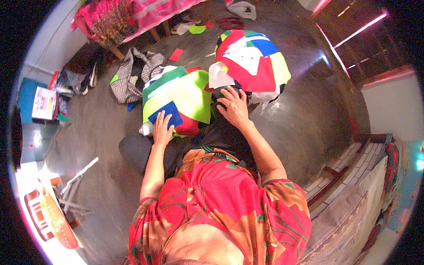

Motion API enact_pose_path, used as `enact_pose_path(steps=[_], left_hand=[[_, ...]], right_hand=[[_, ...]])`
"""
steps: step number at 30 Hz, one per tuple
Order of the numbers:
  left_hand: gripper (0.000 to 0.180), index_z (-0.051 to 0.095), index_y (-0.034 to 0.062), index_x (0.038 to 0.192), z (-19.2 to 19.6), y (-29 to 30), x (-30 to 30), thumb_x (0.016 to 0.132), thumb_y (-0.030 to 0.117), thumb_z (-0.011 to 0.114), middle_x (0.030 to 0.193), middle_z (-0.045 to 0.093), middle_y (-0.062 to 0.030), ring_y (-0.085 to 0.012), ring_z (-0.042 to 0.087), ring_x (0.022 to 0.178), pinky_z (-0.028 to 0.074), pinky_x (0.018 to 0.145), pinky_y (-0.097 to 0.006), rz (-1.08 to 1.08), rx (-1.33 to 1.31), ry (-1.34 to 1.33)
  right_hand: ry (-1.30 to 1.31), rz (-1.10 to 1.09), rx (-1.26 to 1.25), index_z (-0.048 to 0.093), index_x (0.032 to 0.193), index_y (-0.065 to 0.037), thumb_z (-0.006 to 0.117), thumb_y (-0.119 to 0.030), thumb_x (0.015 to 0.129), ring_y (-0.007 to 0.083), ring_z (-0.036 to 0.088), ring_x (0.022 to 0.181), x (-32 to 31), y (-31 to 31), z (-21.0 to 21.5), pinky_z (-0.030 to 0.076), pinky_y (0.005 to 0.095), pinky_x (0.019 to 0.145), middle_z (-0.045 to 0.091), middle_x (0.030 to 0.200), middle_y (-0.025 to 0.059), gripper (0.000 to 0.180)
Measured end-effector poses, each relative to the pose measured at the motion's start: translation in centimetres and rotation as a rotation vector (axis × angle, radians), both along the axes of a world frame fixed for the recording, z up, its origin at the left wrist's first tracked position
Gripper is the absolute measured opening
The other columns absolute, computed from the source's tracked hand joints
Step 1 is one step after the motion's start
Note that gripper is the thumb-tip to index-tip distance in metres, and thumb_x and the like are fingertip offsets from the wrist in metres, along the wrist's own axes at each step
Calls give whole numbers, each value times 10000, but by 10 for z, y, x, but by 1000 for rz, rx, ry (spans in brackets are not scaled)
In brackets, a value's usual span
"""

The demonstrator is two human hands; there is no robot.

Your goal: The person sits on the floor and sorts colorful fabric pieces into two piles. She repeatedly picks up individual pieces, folds or aligns them, and places them onto one of the two growing stacks on her lap.

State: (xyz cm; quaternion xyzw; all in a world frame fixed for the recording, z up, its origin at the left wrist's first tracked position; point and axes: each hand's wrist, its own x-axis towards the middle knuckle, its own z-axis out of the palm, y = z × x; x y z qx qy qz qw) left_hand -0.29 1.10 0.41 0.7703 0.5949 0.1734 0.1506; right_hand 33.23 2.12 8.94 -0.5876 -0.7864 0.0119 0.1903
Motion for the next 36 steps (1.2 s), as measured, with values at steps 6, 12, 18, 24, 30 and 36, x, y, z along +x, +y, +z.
enact_pose_path(steps=[6, 12, 18, 24, 30, 36], left_hand=[[576, 473, 144, 1309, 1, 0, 1, 769, 106, 668, 1469, 316, -164, -357, 283, 1363, 306, 1074, -468, -15, -17, 3], [613, 469, 139, 1307, -1, -1, 1, 738, 74, 688, 1478, 298, -158, -352, 276, 1366, 305, 1082, -455, -14, -20, 0], [619, 475, 143, 1288, 1, 0, 2, 720, 73, 710, 1456, 333, -156, -353, 302, 1349, 354, 1028, -464, -25, 23, 13], [626, 479, 147, 1290, 0, 1, 2, 715, 69, 714, 1458, 331, -146, -345, 299, 1351, 348, 1038, -456, -29, 12, 6], [645, 474, 161, 1292, 1, 2, 2, 702, 41, 706, 1465, 322, -136, -346, 298, 1352, 335, 1055, -449, -21, -14, 8], [664, 461, 162, 1288, 10, 2, 5, 685, 10, 691, 1467, 306, -144, -348, 262, 1372, 289, 1102, -438, -9, -74, -18]], right_hand=[[102, 20, 2, 676, 996, -155, 674, -239, 793, 232, 409, 1291, 4, -2, 3, 235, 519, 1068, 565, 1252, 36, 219], [388, -22, 169, 647, 951, -89, 664, -104, 783, 293, 624, 981, 30, 16, 32, 485, 396, 842, 659, 1008, 102, 169], [322, -323, 378, 625, 968, -89, 643, -97, 808, 294, 637, 908, 111, 76, 39, 507, 391, 772, 659, 961, 107, 162], [125, -526, 271, 593, 1086, -98, 654, -182, 817, 307, 600, 975, 154, 129, 32, 482, 434, 824, 631, 1076, 102, 289], [-50, -590, 193, 587, 1115, -116, 655, -282, 812, 302, 623, 953, 160, 164, 17, 492, 429, 788, 645, 1048, 113, 352], [-228, -576, 101, 593, 975, -110, 623, -333, 830, 307, 657, 828, 165, 182, 12, 499, 434, 699, 670, 921, 114, 268]])
